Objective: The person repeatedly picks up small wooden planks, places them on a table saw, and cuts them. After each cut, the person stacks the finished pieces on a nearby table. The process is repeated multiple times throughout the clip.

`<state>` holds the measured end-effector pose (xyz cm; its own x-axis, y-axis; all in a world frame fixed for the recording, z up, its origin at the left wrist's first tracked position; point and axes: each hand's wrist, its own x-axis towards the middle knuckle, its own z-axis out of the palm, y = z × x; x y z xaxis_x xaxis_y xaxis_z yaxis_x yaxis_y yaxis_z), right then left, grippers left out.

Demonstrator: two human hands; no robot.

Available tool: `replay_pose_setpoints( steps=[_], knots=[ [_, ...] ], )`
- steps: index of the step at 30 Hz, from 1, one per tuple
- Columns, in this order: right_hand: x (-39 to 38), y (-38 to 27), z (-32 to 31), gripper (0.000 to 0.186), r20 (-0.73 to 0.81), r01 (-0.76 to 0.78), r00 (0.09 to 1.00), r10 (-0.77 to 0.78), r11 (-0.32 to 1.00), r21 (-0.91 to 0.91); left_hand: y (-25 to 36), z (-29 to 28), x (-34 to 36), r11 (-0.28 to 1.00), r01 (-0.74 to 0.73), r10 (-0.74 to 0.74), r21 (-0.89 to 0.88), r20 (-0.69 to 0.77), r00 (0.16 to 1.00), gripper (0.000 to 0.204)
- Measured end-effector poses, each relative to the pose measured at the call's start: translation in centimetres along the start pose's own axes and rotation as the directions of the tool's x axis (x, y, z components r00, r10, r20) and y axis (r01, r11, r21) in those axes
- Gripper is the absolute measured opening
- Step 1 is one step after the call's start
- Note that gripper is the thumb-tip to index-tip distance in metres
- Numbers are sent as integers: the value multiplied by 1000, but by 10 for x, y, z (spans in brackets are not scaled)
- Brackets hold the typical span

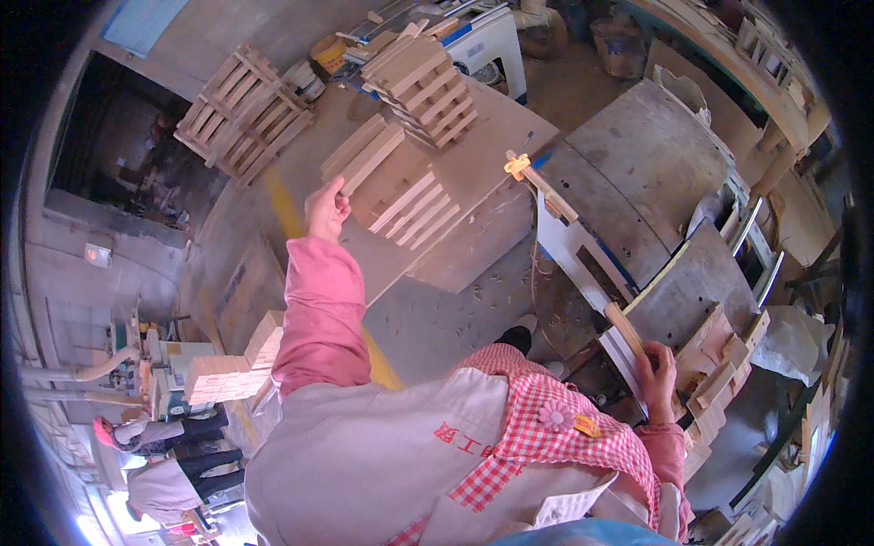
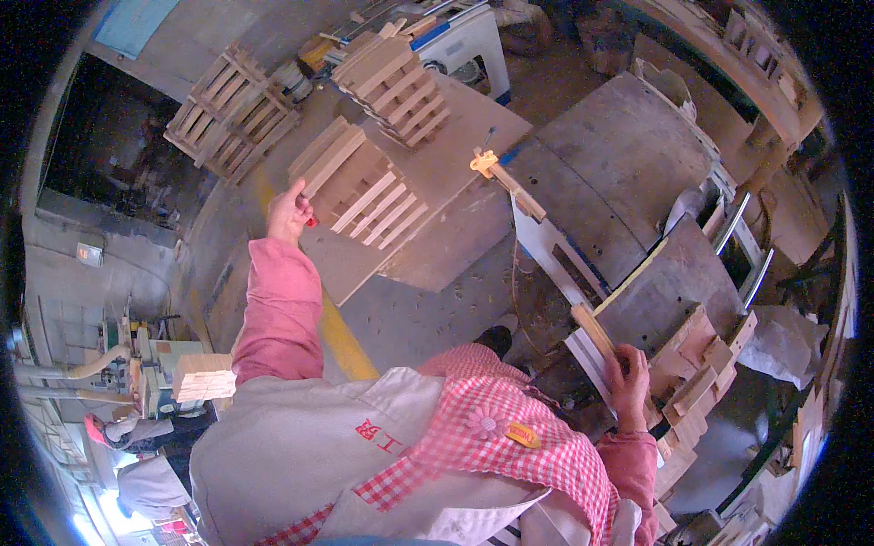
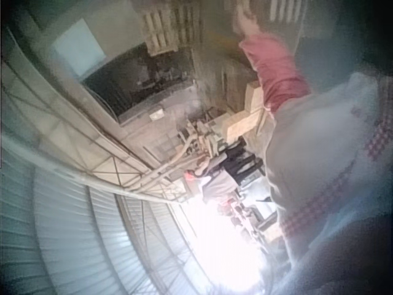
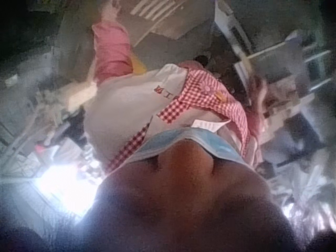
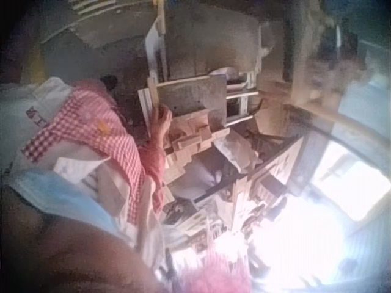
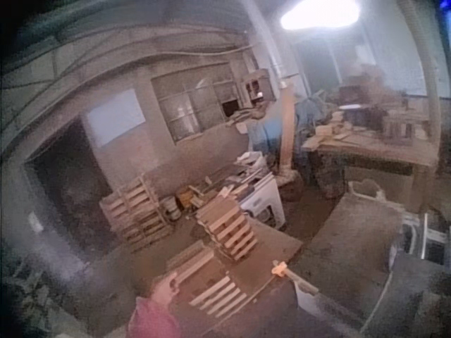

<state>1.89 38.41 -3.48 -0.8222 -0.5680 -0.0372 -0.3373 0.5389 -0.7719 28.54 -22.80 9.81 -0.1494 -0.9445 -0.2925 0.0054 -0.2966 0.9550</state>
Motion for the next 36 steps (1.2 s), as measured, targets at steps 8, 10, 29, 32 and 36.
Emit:
replay_pose_setpoints(
  steps=[8,10,29,32,36],
  knots=[
    [1,-2,-2,24,4,37,999,-37,997,-68,4,-7,16,964,1,11,267,-41,999,24],
    [1,-2,-2,24,9,34,999,-33,997,-69,9,-7,14,917,-11,26,399,-33,999,29],
    [1,-3,0,21,-23,36,999,-39,993,-109,30,33,12,-157,-419,446,894,443,778,88],
    [1,-6,0,21,-11,14,1000,-15,993,-118,32,35,18,-78,-403,400,912,399,825,84],
    [3,-9,1,22,-21,4,1000,-7,990,-140,30,29,27,-92,-416,374,905,419,828,80]
  ],
)
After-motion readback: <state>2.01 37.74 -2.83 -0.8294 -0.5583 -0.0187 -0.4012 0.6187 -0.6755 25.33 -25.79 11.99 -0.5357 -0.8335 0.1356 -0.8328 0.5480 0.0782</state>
